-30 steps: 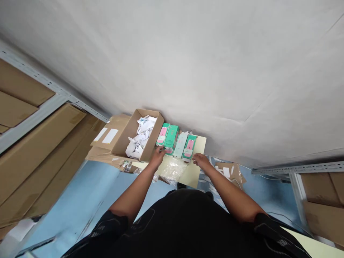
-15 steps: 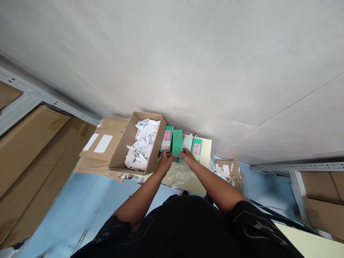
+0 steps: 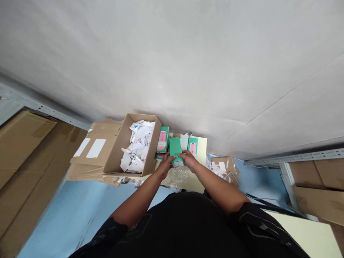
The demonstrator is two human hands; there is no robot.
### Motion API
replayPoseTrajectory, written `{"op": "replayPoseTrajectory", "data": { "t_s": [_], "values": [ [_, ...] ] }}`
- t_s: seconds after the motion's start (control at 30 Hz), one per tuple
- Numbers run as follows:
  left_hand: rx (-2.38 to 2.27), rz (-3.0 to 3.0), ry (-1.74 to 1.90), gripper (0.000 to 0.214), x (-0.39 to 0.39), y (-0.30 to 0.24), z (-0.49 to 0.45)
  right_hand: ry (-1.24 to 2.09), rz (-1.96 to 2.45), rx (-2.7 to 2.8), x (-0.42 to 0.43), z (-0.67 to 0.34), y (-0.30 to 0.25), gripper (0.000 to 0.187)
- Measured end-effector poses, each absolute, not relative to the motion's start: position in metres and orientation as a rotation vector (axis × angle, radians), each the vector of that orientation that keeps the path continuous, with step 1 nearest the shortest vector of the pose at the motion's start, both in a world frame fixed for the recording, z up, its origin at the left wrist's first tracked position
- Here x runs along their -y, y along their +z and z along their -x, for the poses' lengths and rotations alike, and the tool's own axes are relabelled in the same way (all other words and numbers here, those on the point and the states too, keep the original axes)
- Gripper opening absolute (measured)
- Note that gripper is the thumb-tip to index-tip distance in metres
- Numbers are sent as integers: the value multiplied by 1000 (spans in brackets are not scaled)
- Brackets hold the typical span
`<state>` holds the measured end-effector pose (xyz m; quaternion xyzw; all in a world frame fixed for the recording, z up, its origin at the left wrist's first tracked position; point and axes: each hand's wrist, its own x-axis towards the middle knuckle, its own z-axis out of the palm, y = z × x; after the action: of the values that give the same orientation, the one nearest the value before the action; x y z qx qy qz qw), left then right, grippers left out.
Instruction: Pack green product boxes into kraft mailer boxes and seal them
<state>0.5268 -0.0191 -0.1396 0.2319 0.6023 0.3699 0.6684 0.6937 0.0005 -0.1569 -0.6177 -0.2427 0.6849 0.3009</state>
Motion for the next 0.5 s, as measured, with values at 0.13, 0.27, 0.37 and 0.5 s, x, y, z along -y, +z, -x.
{"op": "replayPoseTrajectory", "data": {
  "t_s": [0.13, 0.27, 0.37, 0.5],
  "values": [
    [-1303, -520, 846, 64, 18, -120, -529, 1802, 1559, 572, 7, -700, -141, 55],
    [-1167, -560, 776, 65, 19, -106, -539, 1792, 1429, 478, 19, -714, -132, 55],
    [-1086, -545, 735, 62, 22, -101, -554, 1810, 1340, 392, 31, -730, -126, 52],
    [-993, -593, 661, 61, 32, -97, -580, 1714, 1401, 348, 53, -756, -119, 48]
  ]
}}
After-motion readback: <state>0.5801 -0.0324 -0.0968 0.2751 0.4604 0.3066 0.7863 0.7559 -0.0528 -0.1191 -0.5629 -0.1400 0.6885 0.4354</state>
